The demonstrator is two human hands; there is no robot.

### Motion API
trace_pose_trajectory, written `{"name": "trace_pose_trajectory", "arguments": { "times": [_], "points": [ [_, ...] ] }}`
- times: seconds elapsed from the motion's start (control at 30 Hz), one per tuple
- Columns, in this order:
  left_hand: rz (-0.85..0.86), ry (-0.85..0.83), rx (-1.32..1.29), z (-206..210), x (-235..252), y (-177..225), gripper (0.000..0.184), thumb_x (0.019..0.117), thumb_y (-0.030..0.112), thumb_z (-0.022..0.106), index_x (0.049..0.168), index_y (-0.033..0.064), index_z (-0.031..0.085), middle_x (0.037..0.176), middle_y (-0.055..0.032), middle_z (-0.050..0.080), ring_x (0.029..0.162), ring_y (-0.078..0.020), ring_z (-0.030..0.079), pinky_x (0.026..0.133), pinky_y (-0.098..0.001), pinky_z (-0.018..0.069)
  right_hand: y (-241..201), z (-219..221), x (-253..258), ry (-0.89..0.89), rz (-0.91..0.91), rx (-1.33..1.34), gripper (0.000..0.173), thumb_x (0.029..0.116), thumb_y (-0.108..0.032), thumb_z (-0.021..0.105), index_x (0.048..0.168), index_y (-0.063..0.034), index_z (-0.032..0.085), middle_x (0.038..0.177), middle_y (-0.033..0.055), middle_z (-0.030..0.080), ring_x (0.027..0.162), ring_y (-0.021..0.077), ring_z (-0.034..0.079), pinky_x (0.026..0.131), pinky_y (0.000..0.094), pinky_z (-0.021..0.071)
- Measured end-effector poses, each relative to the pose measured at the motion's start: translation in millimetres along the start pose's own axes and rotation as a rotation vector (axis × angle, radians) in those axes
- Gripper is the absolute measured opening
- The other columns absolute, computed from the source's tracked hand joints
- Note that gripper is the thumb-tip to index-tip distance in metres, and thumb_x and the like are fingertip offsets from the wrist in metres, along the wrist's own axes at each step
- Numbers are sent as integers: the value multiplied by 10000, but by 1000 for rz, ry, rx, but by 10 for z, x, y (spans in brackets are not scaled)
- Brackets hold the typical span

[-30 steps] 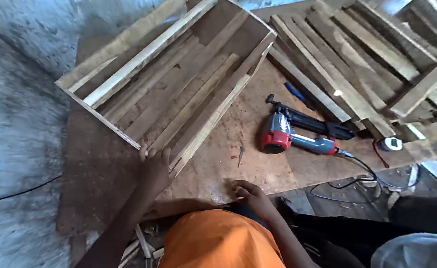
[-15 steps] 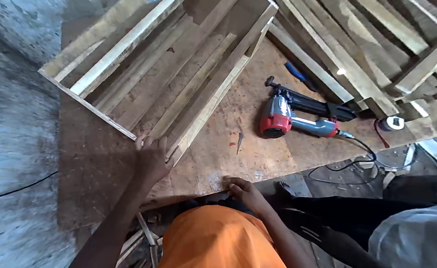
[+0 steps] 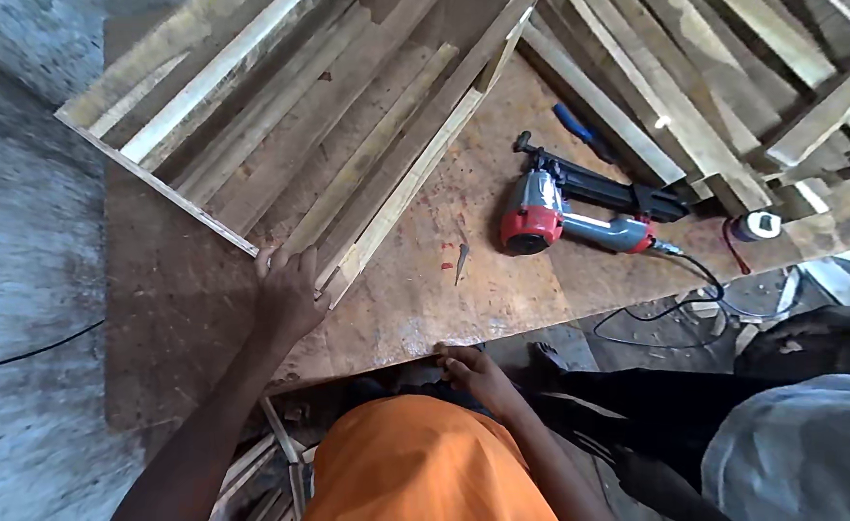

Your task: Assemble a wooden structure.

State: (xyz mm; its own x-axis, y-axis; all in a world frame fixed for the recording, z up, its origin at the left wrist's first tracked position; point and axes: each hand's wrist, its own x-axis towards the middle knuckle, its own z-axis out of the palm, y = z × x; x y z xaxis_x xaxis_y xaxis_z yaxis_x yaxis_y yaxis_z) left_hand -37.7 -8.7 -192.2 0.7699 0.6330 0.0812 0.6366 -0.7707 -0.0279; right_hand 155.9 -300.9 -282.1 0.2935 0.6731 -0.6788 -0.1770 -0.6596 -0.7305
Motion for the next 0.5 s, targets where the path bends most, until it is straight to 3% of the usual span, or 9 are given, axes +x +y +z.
{"name": "trace_pose_trajectory", "arguments": {
  "times": [0.07, 0.17, 0.23, 0.33, 0.5],
  "points": [
    [-21, -35, 7, -63, 10, 32, 706, 789, 364, 820, 1363, 24, 591, 1122, -150, 731, 1169, -366, 638, 1190, -576, 265, 32, -4, -8, 0, -7, -6, 298, 1074, -174, 518, 1324, -52, 625, 1149, 120, 706, 925, 204, 715, 819, 375, 604],
    [-133, -317, 30, -303, 185, 128, 640, 865, 465, 757, 1313, 40, 586, 1088, -159, 723, 1171, -360, 636, 1188, -580, 269, 40, -17, -17, -12, -12, -27, 319, 1074, -186, 517, 1350, -53, 609, 1159, 120, 704, 933, 204, 709, 827, 376, 597],
    [-188, -477, -30, -418, 380, 155, 677, 901, 544, 688, 1317, 24, 566, 1129, -188, 700, 1133, -362, 650, 1119, -593, 350, 63, -27, -17, -23, -21, -37, 311, 1078, -191, 511, 1340, -57, 613, 1143, 115, 709, 926, 205, 711, 826, 382, 598],
    [-212, -484, -211, -386, 595, 170, 820, 891, 503, 739, 1476, 7, 448, 1249, -241, 639, 1130, -420, 647, 933, -638, 512, 68, -49, -13, -27, -53, -41, 291, 1079, -188, 511, 1317, -74, 635, 1126, 98, 721, 903, 199, 719, 808, 382, 609],
    [-257, -515, -242, -297, 712, 250, 692, 917, 360, 716, 1420, -13, 421, 1209, -255, 634, 1075, -431, 667, 858, -631, 539, 53, -126, -59, 11, -29, 3, 295, 1079, -177, 513, 1326, -56, 621, 1148, 115, 714, 923, 209, 722, 823, 382, 608]
  ]
}}
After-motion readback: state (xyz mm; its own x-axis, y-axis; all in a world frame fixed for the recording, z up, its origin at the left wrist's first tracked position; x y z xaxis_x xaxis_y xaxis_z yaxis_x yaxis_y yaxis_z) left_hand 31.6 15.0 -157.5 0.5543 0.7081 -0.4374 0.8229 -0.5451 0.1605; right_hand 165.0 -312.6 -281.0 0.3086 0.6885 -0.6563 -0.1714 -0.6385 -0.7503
